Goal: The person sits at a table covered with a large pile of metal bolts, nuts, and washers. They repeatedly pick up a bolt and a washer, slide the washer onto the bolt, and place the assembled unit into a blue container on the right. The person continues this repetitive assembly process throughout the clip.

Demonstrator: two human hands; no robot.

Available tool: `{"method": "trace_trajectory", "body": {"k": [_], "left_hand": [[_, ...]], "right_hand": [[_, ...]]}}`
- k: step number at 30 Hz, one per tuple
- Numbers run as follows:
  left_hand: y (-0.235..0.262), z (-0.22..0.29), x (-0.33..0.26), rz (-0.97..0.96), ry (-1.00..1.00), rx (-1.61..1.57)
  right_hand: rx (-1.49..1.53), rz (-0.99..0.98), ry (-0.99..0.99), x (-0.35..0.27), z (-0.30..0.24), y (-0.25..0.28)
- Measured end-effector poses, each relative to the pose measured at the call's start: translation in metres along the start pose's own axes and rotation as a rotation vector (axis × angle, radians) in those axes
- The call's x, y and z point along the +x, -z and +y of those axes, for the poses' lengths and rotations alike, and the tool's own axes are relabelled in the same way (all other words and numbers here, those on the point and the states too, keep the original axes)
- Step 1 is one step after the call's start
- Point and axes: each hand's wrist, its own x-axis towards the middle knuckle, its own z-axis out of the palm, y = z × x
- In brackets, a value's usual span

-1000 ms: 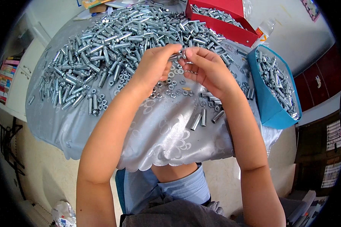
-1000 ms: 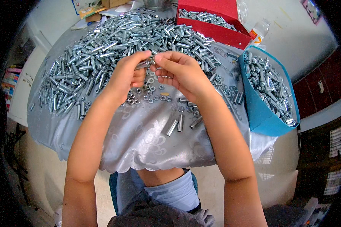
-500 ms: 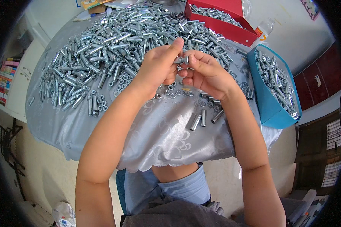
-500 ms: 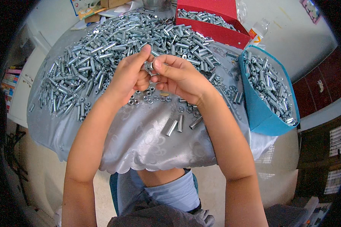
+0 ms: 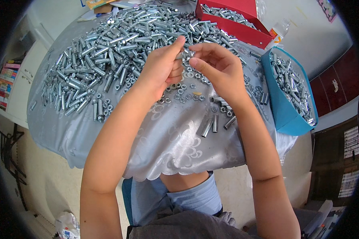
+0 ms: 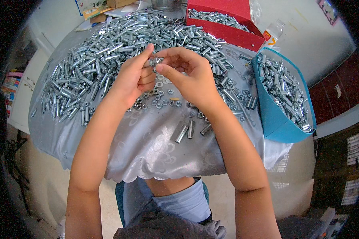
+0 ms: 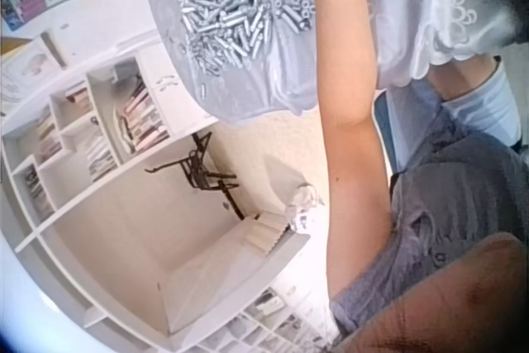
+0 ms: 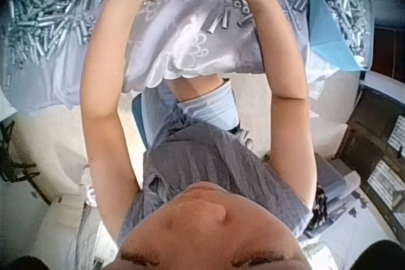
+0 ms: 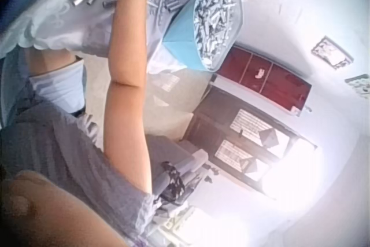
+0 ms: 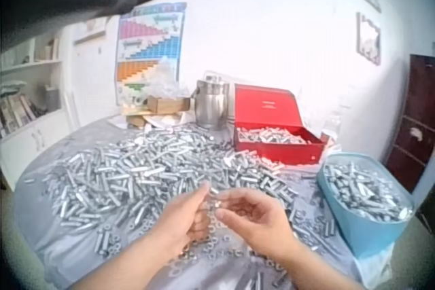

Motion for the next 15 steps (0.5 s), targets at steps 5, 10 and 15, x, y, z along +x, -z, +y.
{"method": "trace_trajectory", "body": {"k": [5,10,15], "left_hand": [[-0.004,0.003,-0.001,0.023,-0.015,0.039],[0.001,0.001,0.001,0.049,-0.022,0.055],[0.001,-0.002,0.001,0.013,0.001,0.133]], "right_hand": [[-0.182,0.003,-0.261,-0.002,0.001,0.011],[-0.132,0.073,0.031,0.0,0.001,0.001],[-0.265,-0.018,-0.012,-0.001,0.003,0.009]]}}
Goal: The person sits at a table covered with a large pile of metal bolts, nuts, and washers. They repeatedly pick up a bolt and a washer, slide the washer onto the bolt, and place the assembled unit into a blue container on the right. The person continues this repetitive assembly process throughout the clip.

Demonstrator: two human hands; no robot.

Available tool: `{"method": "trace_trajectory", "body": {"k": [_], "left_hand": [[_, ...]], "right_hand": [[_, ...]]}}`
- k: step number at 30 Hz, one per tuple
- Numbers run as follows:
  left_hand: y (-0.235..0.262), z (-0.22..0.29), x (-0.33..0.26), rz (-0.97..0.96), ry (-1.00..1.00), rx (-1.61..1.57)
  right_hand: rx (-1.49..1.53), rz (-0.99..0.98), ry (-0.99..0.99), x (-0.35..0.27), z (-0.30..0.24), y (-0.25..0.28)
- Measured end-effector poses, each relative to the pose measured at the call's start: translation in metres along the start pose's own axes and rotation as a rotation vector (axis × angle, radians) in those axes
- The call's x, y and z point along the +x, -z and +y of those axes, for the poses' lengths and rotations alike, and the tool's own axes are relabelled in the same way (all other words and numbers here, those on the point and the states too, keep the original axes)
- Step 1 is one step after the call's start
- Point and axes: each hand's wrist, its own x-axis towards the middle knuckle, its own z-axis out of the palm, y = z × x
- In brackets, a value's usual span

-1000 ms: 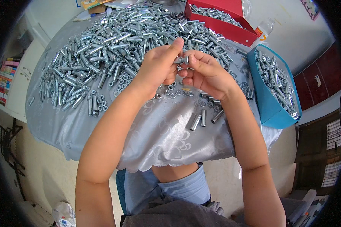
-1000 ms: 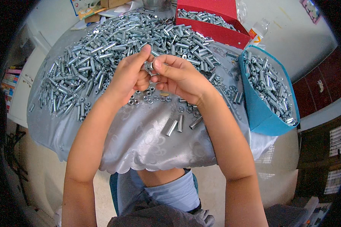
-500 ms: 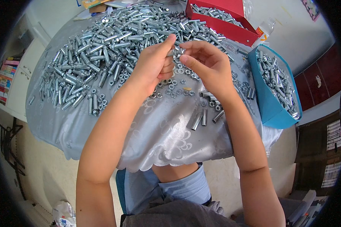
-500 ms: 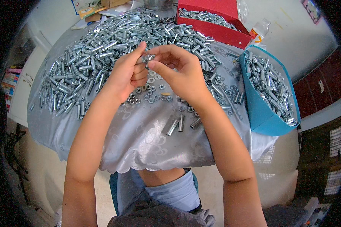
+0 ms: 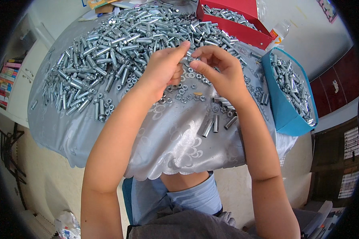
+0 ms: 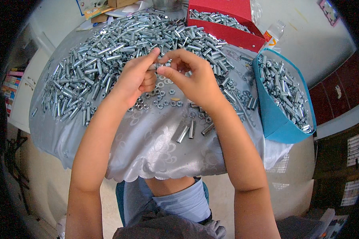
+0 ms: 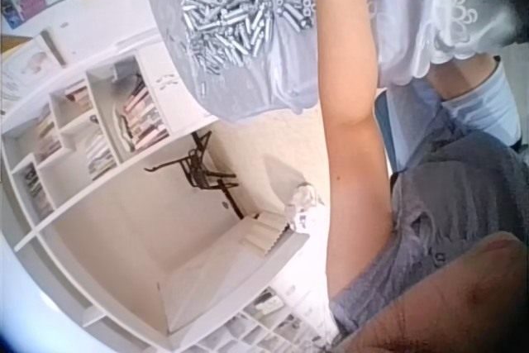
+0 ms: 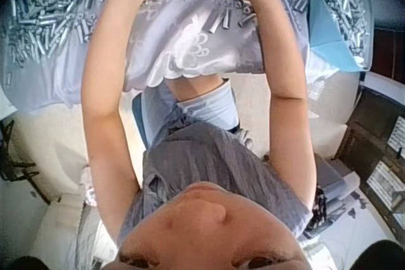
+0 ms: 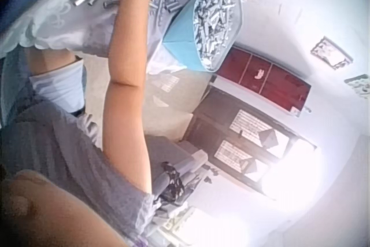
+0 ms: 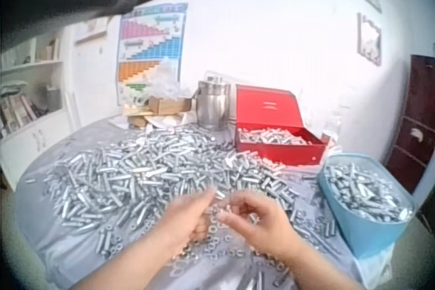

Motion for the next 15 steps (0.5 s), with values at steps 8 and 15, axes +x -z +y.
{"method": "trace_trajectory", "body": {"k": [8,15], "left_hand": [[-0.002,-0.001,-0.003,0.027,-0.015,0.022],[-0.005,-0.001,-0.003,0.027,-0.014,0.079]], "right_hand": [[0.04,-0.003,0.098,0.003,0.0,0.005],[-0.129,-0.067,-0.034,0.0,0.0,0.012]]}}
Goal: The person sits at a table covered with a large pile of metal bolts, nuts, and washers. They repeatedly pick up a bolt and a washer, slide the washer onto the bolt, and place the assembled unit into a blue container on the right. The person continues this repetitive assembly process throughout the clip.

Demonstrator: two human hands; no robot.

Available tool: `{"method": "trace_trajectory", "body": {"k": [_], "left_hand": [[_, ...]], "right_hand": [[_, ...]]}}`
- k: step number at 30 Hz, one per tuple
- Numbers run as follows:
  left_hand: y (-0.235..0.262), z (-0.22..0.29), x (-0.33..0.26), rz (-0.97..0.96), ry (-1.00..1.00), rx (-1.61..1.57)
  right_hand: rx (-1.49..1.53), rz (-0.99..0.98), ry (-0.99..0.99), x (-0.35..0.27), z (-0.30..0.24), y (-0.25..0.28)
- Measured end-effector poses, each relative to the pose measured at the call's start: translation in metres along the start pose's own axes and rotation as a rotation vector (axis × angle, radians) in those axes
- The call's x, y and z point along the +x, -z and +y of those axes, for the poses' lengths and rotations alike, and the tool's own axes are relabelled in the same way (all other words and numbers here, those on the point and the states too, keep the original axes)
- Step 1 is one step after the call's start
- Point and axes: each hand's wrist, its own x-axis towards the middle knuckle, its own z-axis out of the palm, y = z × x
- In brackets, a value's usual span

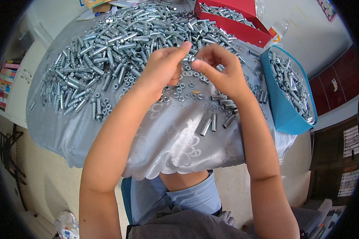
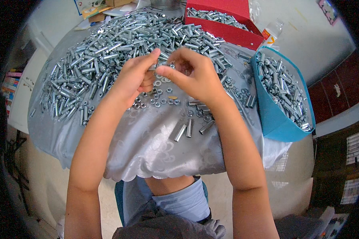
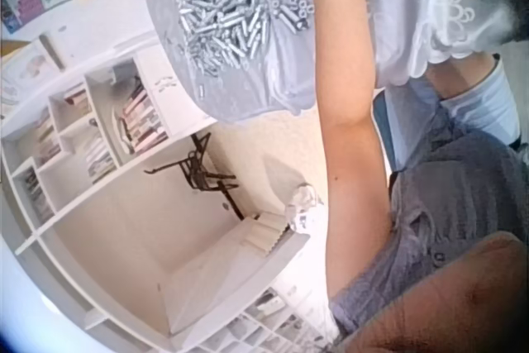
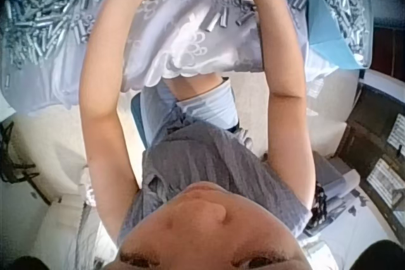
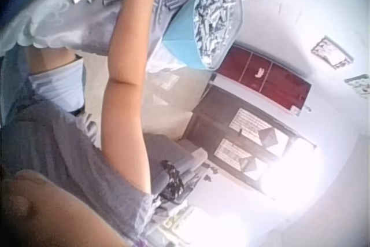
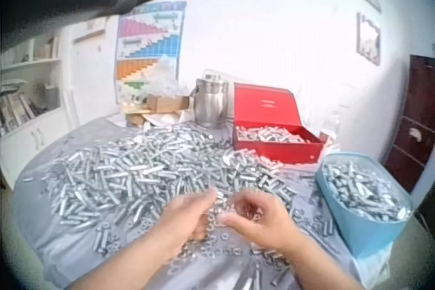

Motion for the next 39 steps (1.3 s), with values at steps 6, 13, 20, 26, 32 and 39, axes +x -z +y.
{"method": "trace_trajectory", "body": {"k": [6,13,20,26,32,39], "left_hand": [[-0.003,0.001,-0.003,0.043,-0.036,0.075],[-0.002,-0.001,-0.002,-0.026,-0.001,0.038],[-0.004,-0.004,0.0,0.03,-0.083,0.143],[-0.009,-0.003,-0.004,0.069,-0.238,0.204],[-0.01,-0.001,-0.006,0.094,-0.16,0.109],[-0.01,-0.006,-0.003,0.095,-0.419,0.206]], "right_hand": [[-0.01,0.029,0.125,0.0,0.001,-0.005],[-0.06,0.038,0.208,-0.001,-0.003,-0.006],[-0.14,-0.008,0.081,-0.003,-0.003,-0.008],[0.224,-0.079,-0.253,-0.003,-0.013,-0.009],[0.156,-0.162,-0.142,-0.006,-0.012,-0.006],[0.343,-0.193,-0.253,-0.004,-0.018,-0.005]]}}
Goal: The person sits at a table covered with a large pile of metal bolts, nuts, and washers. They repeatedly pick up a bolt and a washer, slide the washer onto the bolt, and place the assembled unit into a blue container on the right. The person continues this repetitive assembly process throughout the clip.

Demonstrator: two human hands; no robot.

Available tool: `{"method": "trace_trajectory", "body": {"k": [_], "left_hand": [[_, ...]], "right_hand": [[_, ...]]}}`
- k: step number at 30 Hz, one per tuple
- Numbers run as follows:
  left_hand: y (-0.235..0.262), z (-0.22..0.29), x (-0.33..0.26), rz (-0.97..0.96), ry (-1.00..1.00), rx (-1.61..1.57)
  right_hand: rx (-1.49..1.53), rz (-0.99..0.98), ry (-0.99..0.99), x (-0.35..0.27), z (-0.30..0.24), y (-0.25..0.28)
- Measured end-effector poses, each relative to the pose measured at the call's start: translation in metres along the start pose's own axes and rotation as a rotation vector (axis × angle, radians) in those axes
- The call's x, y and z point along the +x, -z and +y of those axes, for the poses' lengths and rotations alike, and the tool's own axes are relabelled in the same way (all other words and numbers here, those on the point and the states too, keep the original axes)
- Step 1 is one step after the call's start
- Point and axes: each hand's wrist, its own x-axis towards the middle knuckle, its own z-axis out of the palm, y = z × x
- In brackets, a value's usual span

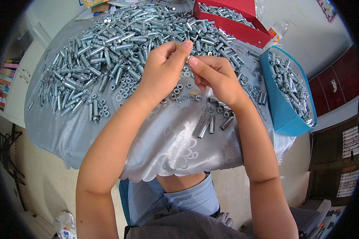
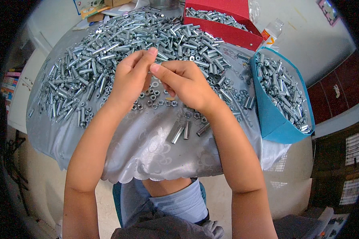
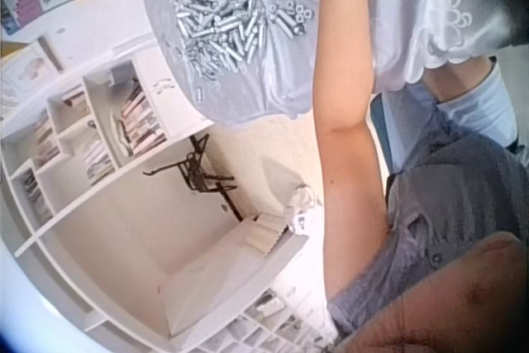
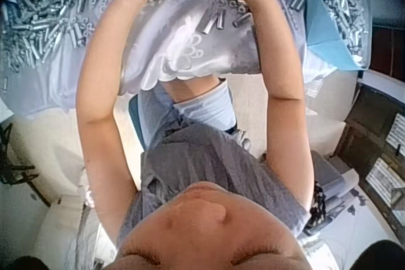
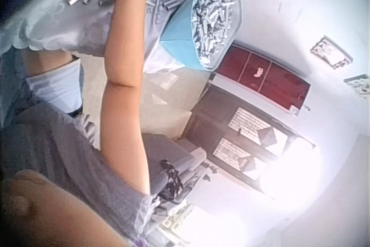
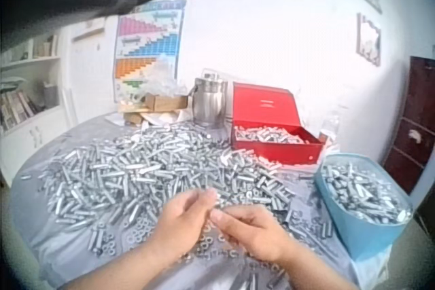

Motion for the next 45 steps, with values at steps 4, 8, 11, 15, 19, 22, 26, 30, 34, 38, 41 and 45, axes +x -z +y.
{"method": "trace_trajectory", "body": {"k": [4,8,11,15,19,22,26,30,34,38,41,45], "left_hand": [[0.001,0.001,0.0,0.004,-0.082,0.082],[0.002,0.0,-0.002,-0.151,0.0,0.02],[0.005,0.008,-0.005,-0.316,0.118,0.153],[0.01,0.016,-0.008,-0.465,0.318,0.252],[0.021,0.013,0.01,-0.188,0.236,-0.255],[0.023,0.027,0.014,0.266,0.094,-0.368],[0.03,0.007,0.016,0.505,-0.273,0.287],[0.037,-0.019,0.022,0.398,-0.546,0.84],[0.028,-0.009,0.008,0.015,-0.446,0.966],[0.026,-0.006,0.002,-0.139,-0.362,1.024],[0.026,-0.005,0.001,-0.222,-0.389,1.022],[0.022,-0.014,0.001,-0.259,-0.455,1.008]], "right_hand": [[-0.005,0.065,-0.017,0.001,0.0,0.0],[0.071,0.297,0.05,0.008,0.002,0.01],[0.095,0.42,0.105,0.011,0.003,0.017],[0.12,0.463,0.126,0.012,0.005,0.018],[0.119,0.462,0.125,0.012,0.004,0.018],[0.132,0.46,0.112,0.013,0.008,0.019],[0.131,0.438,0.103,0.012,0.008,0.017],[0.099,0.437,0.125,0.011,0.005,0.016],[0.09,0.479,0.121,0.012,0.005,0.021],[0.112,0.558,0.092,0.014,0.008,0.03],[0.066,0.608,0.071,0.017,0.014,0.04],[-0.595,0.686,0.035,0.012,0.029,0.055]]}}
